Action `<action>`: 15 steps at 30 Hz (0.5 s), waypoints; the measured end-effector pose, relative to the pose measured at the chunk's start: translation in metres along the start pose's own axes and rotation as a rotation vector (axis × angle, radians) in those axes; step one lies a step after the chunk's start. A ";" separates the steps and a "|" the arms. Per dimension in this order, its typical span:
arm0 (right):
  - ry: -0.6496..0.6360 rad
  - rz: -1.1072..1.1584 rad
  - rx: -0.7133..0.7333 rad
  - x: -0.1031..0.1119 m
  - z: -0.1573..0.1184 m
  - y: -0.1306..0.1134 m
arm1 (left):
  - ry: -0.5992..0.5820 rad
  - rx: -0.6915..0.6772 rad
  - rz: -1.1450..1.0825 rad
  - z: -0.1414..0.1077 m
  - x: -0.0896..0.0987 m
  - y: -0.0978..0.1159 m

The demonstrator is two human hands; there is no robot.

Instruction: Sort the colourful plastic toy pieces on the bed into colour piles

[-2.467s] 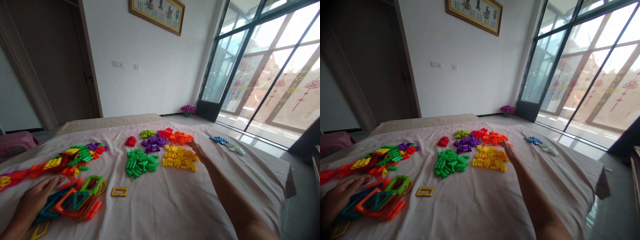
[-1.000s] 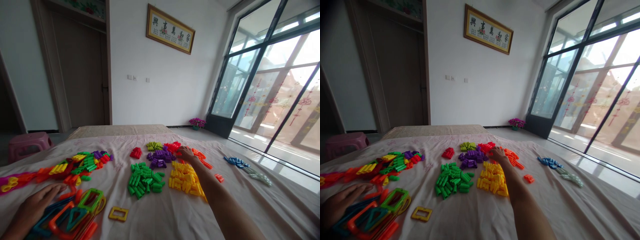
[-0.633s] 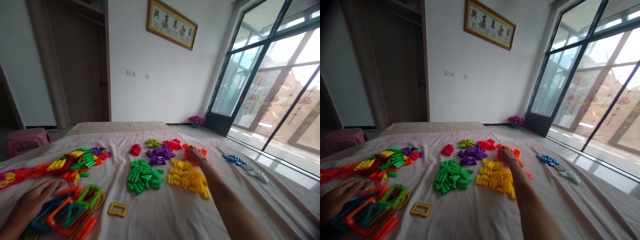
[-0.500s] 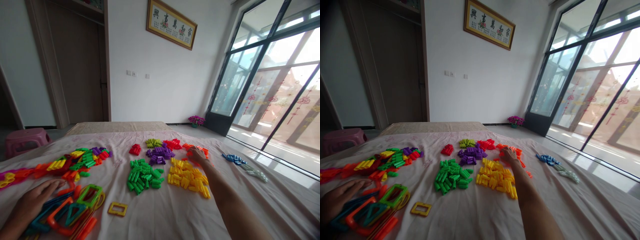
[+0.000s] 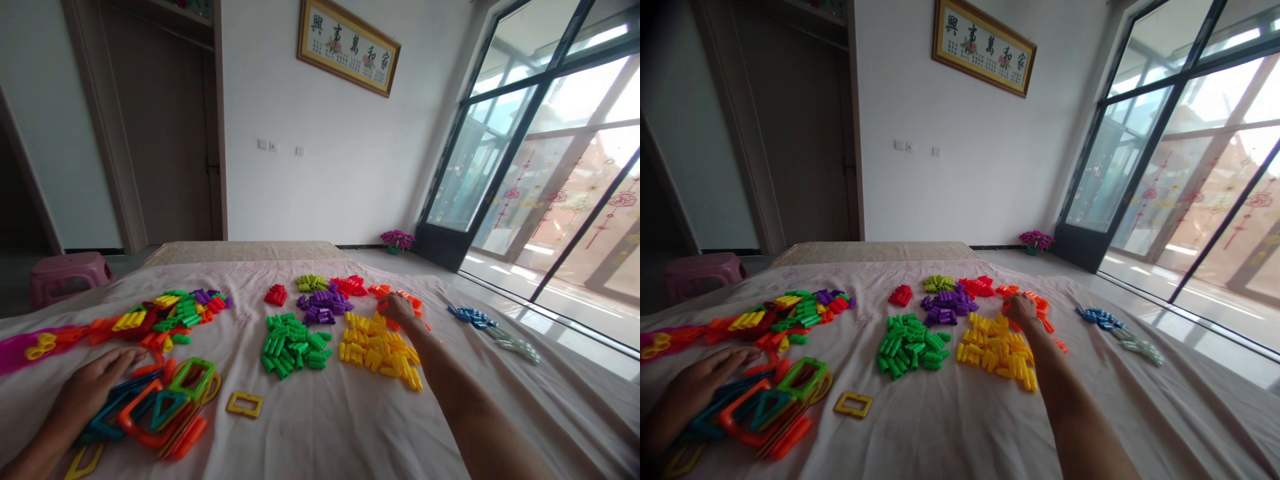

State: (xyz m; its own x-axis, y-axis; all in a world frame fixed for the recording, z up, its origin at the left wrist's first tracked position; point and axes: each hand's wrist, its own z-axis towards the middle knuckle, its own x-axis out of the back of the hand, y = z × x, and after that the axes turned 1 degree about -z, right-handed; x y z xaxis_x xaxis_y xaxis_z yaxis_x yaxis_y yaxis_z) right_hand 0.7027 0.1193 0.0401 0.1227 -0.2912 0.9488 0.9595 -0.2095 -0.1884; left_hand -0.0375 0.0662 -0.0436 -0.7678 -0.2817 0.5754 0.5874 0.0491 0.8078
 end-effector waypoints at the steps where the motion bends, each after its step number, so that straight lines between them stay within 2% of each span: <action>1: 0.033 0.001 -0.006 0.003 0.000 -0.010 | 0.000 0.000 -0.001 -0.003 0.001 0.006; 3: 0.104 0.055 0.025 0.008 -0.004 -0.039 | 0.001 0.007 0.000 -0.007 0.003 0.014; 5: 0.129 0.171 0.135 0.009 -0.012 -0.080 | 0.002 0.019 0.000 -0.009 0.003 0.019; 8: 0.067 0.304 0.355 0.000 -0.032 -0.144 | 0.006 -0.017 -0.047 -0.011 0.002 0.021; 10: 0.036 0.295 0.424 -0.011 -0.048 -0.179 | 0.004 -0.033 -0.074 -0.012 0.002 0.021; 12: 0.003 0.244 0.433 -0.024 -0.063 -0.204 | 0.000 -0.026 -0.078 -0.013 0.001 0.021; 15: -0.068 0.193 0.440 -0.038 -0.080 -0.222 | -0.014 -0.029 -0.070 -0.014 0.001 0.021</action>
State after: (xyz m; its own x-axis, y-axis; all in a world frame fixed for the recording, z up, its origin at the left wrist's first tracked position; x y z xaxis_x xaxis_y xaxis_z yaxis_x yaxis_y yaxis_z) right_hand 0.4644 0.1023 0.0256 0.3108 -0.2210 0.9244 0.9321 0.2612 -0.2510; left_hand -0.0226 0.0538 -0.0278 -0.8106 -0.2702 0.5196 0.5391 0.0023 0.8423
